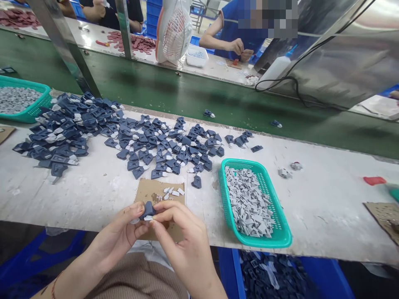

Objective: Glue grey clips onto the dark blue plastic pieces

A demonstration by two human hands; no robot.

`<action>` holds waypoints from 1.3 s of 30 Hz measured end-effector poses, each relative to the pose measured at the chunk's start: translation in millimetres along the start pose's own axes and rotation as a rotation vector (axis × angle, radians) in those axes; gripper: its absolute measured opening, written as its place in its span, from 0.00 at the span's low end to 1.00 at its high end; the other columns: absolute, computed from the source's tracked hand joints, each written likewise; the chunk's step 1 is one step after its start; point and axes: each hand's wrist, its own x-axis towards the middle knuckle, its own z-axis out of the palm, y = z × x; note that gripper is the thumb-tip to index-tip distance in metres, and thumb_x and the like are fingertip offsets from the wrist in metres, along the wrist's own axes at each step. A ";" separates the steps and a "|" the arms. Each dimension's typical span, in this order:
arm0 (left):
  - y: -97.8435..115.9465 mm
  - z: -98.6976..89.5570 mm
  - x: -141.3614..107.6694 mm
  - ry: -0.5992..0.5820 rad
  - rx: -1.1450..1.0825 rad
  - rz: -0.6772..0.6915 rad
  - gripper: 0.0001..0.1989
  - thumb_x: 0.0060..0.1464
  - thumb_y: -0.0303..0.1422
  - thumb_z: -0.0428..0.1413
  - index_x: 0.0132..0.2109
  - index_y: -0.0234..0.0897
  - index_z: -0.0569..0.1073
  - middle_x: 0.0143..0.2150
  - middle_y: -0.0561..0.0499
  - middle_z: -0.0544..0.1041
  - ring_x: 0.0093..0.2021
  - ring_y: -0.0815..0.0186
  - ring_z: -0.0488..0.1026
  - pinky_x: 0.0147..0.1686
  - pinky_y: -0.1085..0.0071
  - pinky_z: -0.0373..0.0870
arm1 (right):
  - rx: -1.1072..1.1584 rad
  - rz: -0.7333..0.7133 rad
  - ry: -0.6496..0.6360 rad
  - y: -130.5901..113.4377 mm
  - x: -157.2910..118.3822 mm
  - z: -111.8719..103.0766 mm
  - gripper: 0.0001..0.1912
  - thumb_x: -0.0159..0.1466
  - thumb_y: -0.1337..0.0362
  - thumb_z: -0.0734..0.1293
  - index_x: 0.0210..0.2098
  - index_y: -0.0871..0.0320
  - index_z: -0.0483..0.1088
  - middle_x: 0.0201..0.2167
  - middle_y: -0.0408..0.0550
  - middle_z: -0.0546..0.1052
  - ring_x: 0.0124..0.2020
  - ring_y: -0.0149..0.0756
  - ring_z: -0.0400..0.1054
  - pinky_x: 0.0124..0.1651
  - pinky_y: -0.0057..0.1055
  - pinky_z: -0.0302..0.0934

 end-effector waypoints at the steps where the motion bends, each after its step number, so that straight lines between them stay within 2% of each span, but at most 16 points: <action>1: -0.1 -0.2 -0.1 -0.011 0.006 0.002 0.12 0.43 0.34 0.73 0.31 0.33 0.80 0.29 0.53 0.77 0.28 0.72 0.76 0.32 0.80 0.76 | -0.003 -0.005 0.005 -0.2 0.1 0.3 0.07 0.64 0.71 0.70 0.32 0.53 0.74 0.40 0.42 0.81 0.44 0.32 0.76 0.46 0.24 0.68; 4: 0.7 0.1 -0.4 -0.024 0.028 0.012 0.12 0.43 0.33 0.73 0.28 0.33 0.78 0.27 0.54 0.77 0.25 0.75 0.74 0.29 0.81 0.74 | -0.015 -0.023 0.033 -1.1 0.9 2.2 0.07 0.64 0.72 0.70 0.32 0.53 0.73 0.39 0.42 0.81 0.42 0.31 0.77 0.46 0.23 0.68; 6: 1.6 0.6 -0.9 -0.003 0.044 0.027 0.12 0.40 0.33 0.74 0.31 0.34 0.80 0.29 0.54 0.79 0.23 0.76 0.73 0.26 0.82 0.72 | -0.034 -0.034 0.050 -1.4 1.5 4.1 0.07 0.64 0.72 0.70 0.32 0.53 0.74 0.39 0.42 0.81 0.42 0.30 0.77 0.46 0.22 0.68; 9: 2.5 1.0 -2.3 0.040 0.116 0.062 0.19 0.37 0.35 0.75 0.39 0.36 0.83 0.29 0.52 0.80 0.21 0.76 0.72 0.23 0.82 0.69 | -0.063 -0.056 0.068 -0.6 0.9 7.9 0.08 0.64 0.73 0.70 0.32 0.54 0.74 0.39 0.43 0.81 0.41 0.31 0.77 0.45 0.23 0.69; 13: 2.0 1.5 -6.2 0.030 0.280 0.147 0.21 0.43 0.40 0.72 0.44 0.36 0.85 0.24 0.51 0.80 0.22 0.74 0.73 0.25 0.81 0.72 | -0.085 -0.066 0.138 1.4 -3.0 14.2 0.08 0.63 0.73 0.71 0.31 0.54 0.74 0.38 0.45 0.81 0.40 0.34 0.77 0.45 0.26 0.70; 15: 1.4 2.4 -9.2 0.013 0.342 0.200 0.20 0.46 0.41 0.70 0.47 0.38 0.84 0.26 0.50 0.82 0.25 0.71 0.76 0.30 0.78 0.76 | -0.075 -0.068 0.176 2.1 -5.3 16.9 0.09 0.63 0.74 0.71 0.31 0.53 0.74 0.38 0.45 0.81 0.40 0.35 0.77 0.44 0.28 0.71; 18: 0.0 3.8 -13.3 0.004 0.417 0.257 0.22 0.44 0.36 0.72 0.49 0.41 0.83 0.39 0.47 0.85 0.37 0.62 0.81 0.39 0.70 0.80 | -0.015 -0.036 0.202 3.1 -8.1 18.9 0.09 0.63 0.73 0.71 0.32 0.52 0.74 0.38 0.44 0.81 0.41 0.35 0.77 0.44 0.28 0.71; 20: -0.9 3.4 -14.8 0.025 0.489 0.318 0.21 0.44 0.34 0.71 0.48 0.42 0.83 0.47 0.47 0.84 0.45 0.57 0.81 0.45 0.68 0.79 | 0.050 0.015 0.208 3.4 -9.0 18.9 0.09 0.64 0.73 0.71 0.36 0.50 0.76 0.39 0.43 0.81 0.42 0.34 0.77 0.46 0.27 0.71; 23: -1.2 0.3 -15.9 0.029 0.638 0.445 0.15 0.51 0.33 0.67 0.48 0.43 0.84 0.50 0.48 0.83 0.51 0.55 0.79 0.48 0.69 0.77 | 0.130 0.106 0.181 3.2 -8.1 17.3 0.13 0.64 0.71 0.71 0.44 0.46 0.78 0.41 0.42 0.81 0.41 0.33 0.77 0.45 0.26 0.71; 26: 1.0 -2.0 -17.1 -0.004 0.761 0.521 0.14 0.56 0.34 0.64 0.50 0.44 0.83 0.52 0.47 0.82 0.53 0.55 0.78 0.50 0.70 0.75 | 0.145 0.115 0.154 1.7 -5.7 15.3 0.11 0.63 0.70 0.72 0.41 0.47 0.81 0.40 0.43 0.82 0.42 0.35 0.77 0.45 0.26 0.72; 29: 4.2 -0.4 -17.6 -0.033 0.797 0.535 0.14 0.56 0.33 0.64 0.50 0.43 0.83 0.51 0.47 0.82 0.52 0.55 0.78 0.50 0.70 0.75 | 0.142 0.079 0.184 -0.4 -3.5 14.3 0.10 0.63 0.70 0.72 0.38 0.48 0.82 0.37 0.44 0.82 0.41 0.36 0.77 0.44 0.27 0.72; 34: 5.9 4.2 -16.3 -0.043 0.737 0.484 0.15 0.57 0.34 0.63 0.51 0.42 0.82 0.49 0.46 0.83 0.43 0.57 0.81 0.44 0.69 0.78 | 0.129 0.053 0.161 -2.0 -0.3 9.8 0.11 0.65 0.70 0.69 0.40 0.50 0.82 0.38 0.48 0.82 0.39 0.38 0.77 0.41 0.30 0.73; 39: 4.1 5.6 -15.7 -0.080 0.744 0.481 0.14 0.58 0.35 0.62 0.51 0.44 0.82 0.51 0.45 0.82 0.46 0.56 0.80 0.46 0.69 0.77 | 0.056 0.035 0.135 -4.0 2.4 3.8 0.10 0.64 0.71 0.69 0.38 0.52 0.81 0.37 0.48 0.82 0.39 0.38 0.77 0.42 0.29 0.72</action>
